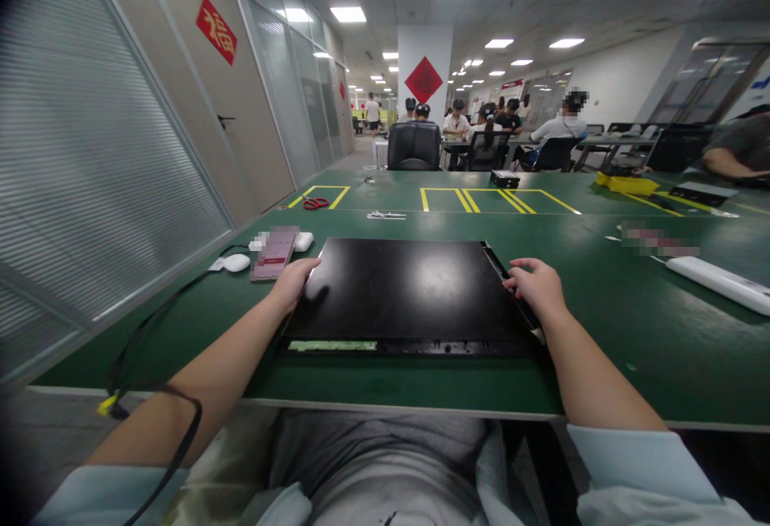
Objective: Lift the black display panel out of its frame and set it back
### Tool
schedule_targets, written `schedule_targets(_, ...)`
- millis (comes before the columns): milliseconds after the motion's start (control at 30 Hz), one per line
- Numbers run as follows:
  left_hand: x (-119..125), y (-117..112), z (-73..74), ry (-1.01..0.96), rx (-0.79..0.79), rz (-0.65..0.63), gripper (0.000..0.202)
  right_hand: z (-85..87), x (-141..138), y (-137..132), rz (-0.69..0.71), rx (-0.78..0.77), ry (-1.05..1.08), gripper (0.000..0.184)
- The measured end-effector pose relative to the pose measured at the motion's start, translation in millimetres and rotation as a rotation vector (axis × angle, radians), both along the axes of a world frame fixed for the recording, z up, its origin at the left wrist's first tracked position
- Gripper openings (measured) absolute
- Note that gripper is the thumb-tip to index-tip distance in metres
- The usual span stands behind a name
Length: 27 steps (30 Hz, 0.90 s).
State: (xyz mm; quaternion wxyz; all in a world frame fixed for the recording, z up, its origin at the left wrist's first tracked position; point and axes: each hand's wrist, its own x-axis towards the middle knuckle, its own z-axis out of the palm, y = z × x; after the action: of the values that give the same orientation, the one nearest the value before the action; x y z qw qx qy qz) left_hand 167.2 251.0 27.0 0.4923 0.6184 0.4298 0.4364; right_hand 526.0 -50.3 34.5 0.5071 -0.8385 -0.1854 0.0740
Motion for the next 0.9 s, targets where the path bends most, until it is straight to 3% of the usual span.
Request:
schedule_targets(200,-4.0,-6.5,17.0,-0.051,-0.027,0.008,0.018,2.0,-2.3,0.2,0.009,-0.024,-0.025,0.034)
schedule_targets(367,-7.1,-6.7,23.6,-0.231,-0.157,-0.052,0.026,1.8,-1.1,0.9,0.006,-0.023,-0.015,0.034)
schedule_targets(900,-9.5,20.0,14.2,-0.133,-0.156,-0.028,0.018,5.6,-5.8,2.9,-0.017,0.007,0.053,0.029)
